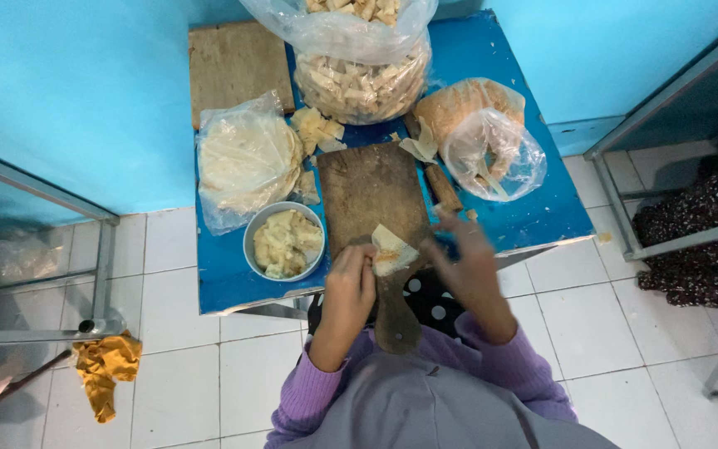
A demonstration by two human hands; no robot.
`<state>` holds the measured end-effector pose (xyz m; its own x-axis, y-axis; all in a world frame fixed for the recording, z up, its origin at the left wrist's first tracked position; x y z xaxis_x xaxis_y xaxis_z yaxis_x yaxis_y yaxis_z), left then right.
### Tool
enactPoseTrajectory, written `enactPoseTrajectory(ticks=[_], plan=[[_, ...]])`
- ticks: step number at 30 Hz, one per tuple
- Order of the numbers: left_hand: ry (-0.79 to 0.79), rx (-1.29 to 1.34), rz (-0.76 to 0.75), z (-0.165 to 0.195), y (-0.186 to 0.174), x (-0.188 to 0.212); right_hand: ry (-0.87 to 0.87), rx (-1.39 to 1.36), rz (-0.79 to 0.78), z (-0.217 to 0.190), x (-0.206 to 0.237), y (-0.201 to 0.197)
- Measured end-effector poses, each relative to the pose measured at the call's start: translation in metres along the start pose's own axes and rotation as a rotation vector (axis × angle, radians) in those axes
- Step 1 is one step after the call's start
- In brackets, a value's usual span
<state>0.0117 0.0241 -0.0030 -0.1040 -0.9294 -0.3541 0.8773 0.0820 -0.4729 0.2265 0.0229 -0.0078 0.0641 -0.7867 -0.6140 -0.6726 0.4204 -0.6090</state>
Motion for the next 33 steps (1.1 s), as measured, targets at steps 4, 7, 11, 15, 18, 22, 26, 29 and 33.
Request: enactPoseTrajectory(ticks=[4, 7, 11, 15, 18, 22, 26, 29, 33], plan=[[0.096, 0.026, 0.026, 0.004, -0.001, 0.002, 0.066, 0.023, -0.073, -0.028, 0.007, 0.018], [0.089, 0.034, 0.008, 0.003, 0.001, 0.003, 0.156, -0.027, -0.054, -0.029, 0.006, 0.025], [0.139, -0.004, 0.011, 0.003, 0.003, 0.0, 0.292, -0.063, -0.108, -0.022, 0.002, 0.031], [0.16, -0.019, 0.014, 0.002, 0.004, 0.001, 0.093, -0.024, -0.047, -0.029, 0.001, 0.025], [0.16, -0.023, 0.001, 0.002, 0.004, 0.002, 0.058, 0.027, -0.047, -0.034, 0.002, 0.025], [0.162, -0.033, -0.003, 0.002, 0.003, 0.0, 0.245, -0.131, -0.111, -0.029, -0.001, 0.03], [0.167, -0.024, -0.016, 0.005, 0.003, 0.0, 0.338, -0.222, -0.158, -0.021, -0.01, 0.029], [0.166, -0.011, -0.007, 0.007, 0.003, 0.001, 0.344, -0.219, -0.133, -0.023, -0.011, 0.029], [0.177, -0.012, 0.006, 0.009, 0.004, -0.001, 0.119, -0.198, 0.014, -0.039, -0.008, 0.032]])
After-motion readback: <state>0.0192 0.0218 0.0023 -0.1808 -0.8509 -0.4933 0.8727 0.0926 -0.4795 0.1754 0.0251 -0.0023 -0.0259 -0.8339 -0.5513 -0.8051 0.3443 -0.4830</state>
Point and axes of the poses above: each hand's wrist, its own x-axis away from the middle knuckle, its own y-axis out of the palm, z = x × y, the point moved 3 cm from there along -x, towards the middle knuckle, and after that the axes turned 4 degrees about -y, right-handed, at the moved point
